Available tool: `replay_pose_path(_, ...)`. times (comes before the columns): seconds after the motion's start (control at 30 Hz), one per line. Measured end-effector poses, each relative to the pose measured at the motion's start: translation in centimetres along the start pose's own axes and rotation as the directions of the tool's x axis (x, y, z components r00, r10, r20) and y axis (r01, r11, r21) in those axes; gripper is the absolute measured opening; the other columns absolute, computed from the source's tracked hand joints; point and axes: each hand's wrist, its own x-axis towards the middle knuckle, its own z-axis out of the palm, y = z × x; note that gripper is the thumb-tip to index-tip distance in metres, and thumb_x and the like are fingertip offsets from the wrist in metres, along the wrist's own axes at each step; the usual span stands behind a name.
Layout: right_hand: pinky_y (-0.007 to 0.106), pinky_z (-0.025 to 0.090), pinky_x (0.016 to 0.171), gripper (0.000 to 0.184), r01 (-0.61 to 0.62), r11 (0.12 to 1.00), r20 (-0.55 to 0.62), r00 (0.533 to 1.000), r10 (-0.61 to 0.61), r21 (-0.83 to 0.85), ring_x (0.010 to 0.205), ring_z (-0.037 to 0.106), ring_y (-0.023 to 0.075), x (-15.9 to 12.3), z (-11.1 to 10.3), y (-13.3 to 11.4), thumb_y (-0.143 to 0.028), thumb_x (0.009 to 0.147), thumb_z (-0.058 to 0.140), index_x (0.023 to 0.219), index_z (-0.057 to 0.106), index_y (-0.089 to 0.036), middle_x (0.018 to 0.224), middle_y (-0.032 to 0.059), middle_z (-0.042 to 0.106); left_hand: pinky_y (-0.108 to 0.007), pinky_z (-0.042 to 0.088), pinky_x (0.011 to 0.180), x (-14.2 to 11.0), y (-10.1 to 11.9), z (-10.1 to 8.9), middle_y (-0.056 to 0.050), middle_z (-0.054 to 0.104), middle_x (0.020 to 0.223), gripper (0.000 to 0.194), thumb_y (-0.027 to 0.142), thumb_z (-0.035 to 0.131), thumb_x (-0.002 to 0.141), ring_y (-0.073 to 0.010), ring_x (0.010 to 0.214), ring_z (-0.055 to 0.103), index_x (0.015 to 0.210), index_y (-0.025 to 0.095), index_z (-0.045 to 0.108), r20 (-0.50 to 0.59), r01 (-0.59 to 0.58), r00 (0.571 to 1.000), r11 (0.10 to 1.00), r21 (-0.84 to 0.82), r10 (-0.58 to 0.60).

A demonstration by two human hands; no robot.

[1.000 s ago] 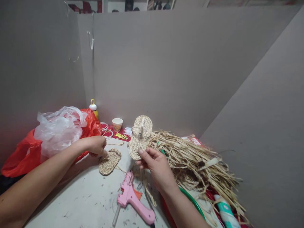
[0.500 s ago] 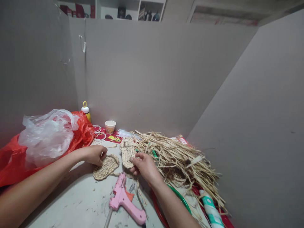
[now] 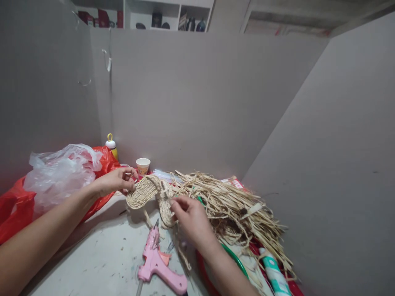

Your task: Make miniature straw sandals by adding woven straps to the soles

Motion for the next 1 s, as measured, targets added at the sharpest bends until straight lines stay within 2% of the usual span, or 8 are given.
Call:
replay_pose_path(0.13, 0.021, 0.04, 0.043, 0.037, -0.175, 0.962, 0.259, 0.959, 0.118, 0.211, 0.051, 0.061, 0.013, -1.5, 1.8, -1.5, -0.051, 0.073, 0.065, 0.069, 0.066, -0.014, 0.069, 0.0045, 0.068, -0.021, 0.04, 0.051, -0.4, 0.9, 1.5, 0.007, 0.051, 0.058, 0.032, 0.016, 0.072, 0.058, -0.0079, 0.053, 0.049, 0.082, 0.018, 0.051, -0.073, -0.09, 0.995, 0.968, -0.233, 0.075)
replay_pose_path(0.23, 0.018, 0.041, 0.043, 0.039, -0.254, 0.882, 0.324, 0.938, 0.125, 0.397, 0.052, 0.061, 0.0112, -2.0, 2.6, -1.6, -0.051, 0.068, 0.071, 0.071, 0.068, -0.012, 0.072, 0.0065, 0.07, -0.023, 0.044, 0.055, -0.8, 1.1, 3.4, 0.005, 0.054, 0.062, 0.033, 0.018, 0.074, 0.059, -0.0084, 0.056, 0.052, 0.083, 0.018, 0.051, -0.126, -0.184, 0.981, 0.93, -0.319, 0.15)
replay_pose_path(0.37, 0.018, 0.045, 0.044, 0.036, -0.224, 0.815, 0.239, 0.965, 0.109, 0.534, 0.051, 0.061, 0.0107, -2.0, 2.7, -1.5, -0.046, 0.063, 0.078, 0.069, 0.07, -0.011, 0.068, 0.0065, 0.071, -0.023, 0.045, 0.058, -1.2, 1.0, 5.6, 0.005, 0.055, 0.066, 0.03, 0.019, 0.073, 0.063, -0.0081, 0.059, 0.052, 0.085, 0.018, 0.053, -0.162, -0.269, 0.961, 0.887, -0.376, 0.223)
replay_pose_path(0.5, 0.018, 0.045, 0.044, 0.036, -0.183, 0.809, 0.16, 0.981, 0.112, 0.558, 0.049, 0.059, 0.0097, -1.6, 2.2, -1.7, -0.045, 0.059, 0.081, 0.066, 0.069, -0.012, 0.066, 0.0067, 0.071, -0.025, 0.048, 0.06, -1.4, 1.1, 5.8, 0.0, 0.059, 0.078, 0.026, 0.029, 0.071, 0.069, -0.0117, 0.07, 0.056, 0.089, 0.018, 0.058, -0.137, -0.236, 0.97, 0.91, -0.34, 0.201)
replay_pose_path(0.6, 0.018, 0.046, 0.044, 0.036, -0.158, 0.816, 0.152, 0.984, 0.087, 0.556, 0.048, 0.059, 0.0093, -1.5, 1.9, -1.8, -0.045, 0.06, 0.08, 0.065, 0.069, -0.011, 0.065, 0.0069, 0.071, -0.026, 0.048, 0.058, -1.4, 0.8, 5.4, -0.001, 0.06, 0.078, 0.027, 0.036, 0.07, 0.071, -0.0133, 0.069, 0.058, 0.087, 0.016, 0.062, 0.001, -0.167, 0.984, 0.937, -0.308, 0.175)
replay_pose_path(0.7, 0.019, 0.046, 0.045, 0.035, -0.152, 0.824, 0.181, 0.982, 0.061, 0.546, 0.049, 0.06, 0.0104, -1.6, 1.8, -1.8, -0.044, 0.062, 0.08, 0.066, 0.069, -0.011, 0.065, 0.0068, 0.071, -0.025, 0.046, 0.056, -1.2, 0.3, 5.6, 0.001, 0.057, 0.063, 0.024, 0.034, 0.073, 0.069, -0.0099, 0.056, 0.054, 0.072, 0.013, 0.062, 0.131, -0.127, 0.975, 0.938, -0.322, 0.177)
replay_pose_path(0.83, 0.02, 0.047, 0.047, 0.032, -0.142, 0.836, 0.211, 0.977, 0.032, 0.53, 0.054, 0.063, 0.0121, -1.8, 1.5, -1.9, -0.043, 0.066, 0.077, 0.068, 0.069, -0.012, 0.071, 0.0075, 0.072, -0.023, 0.044, 0.056, -1.3, 0.2, 6.1, 0.003, 0.056, 0.057, 0.023, 0.032, 0.073, 0.069, -0.0073, 0.051, 0.05, 0.065, 0.013, 0.061, 0.103, -0.173, 0.97, 0.925, -0.338, 0.219)
replay_pose_path(1.0, 0.019, 0.046, 0.048, 0.029, -0.068, 0.861, 0.135, 0.991, -0.001, 0.504, 0.056, 0.062, 0.0126, -1.9, 1.4, -2.3, -0.04, 0.067, 0.078, 0.072, 0.07, -0.013, 0.063, 0.0031, 0.068, -0.024, 0.044, 0.056, -1.6, 0.9, 6.4, 0.001, 0.057, 0.06, 0.021, 0.03, 0.073, 0.069, -0.0082, 0.054, 0.051, 0.067, 0.012, 0.064, 0.077, -0.202, 0.968, 0.924, -0.325, 0.238)
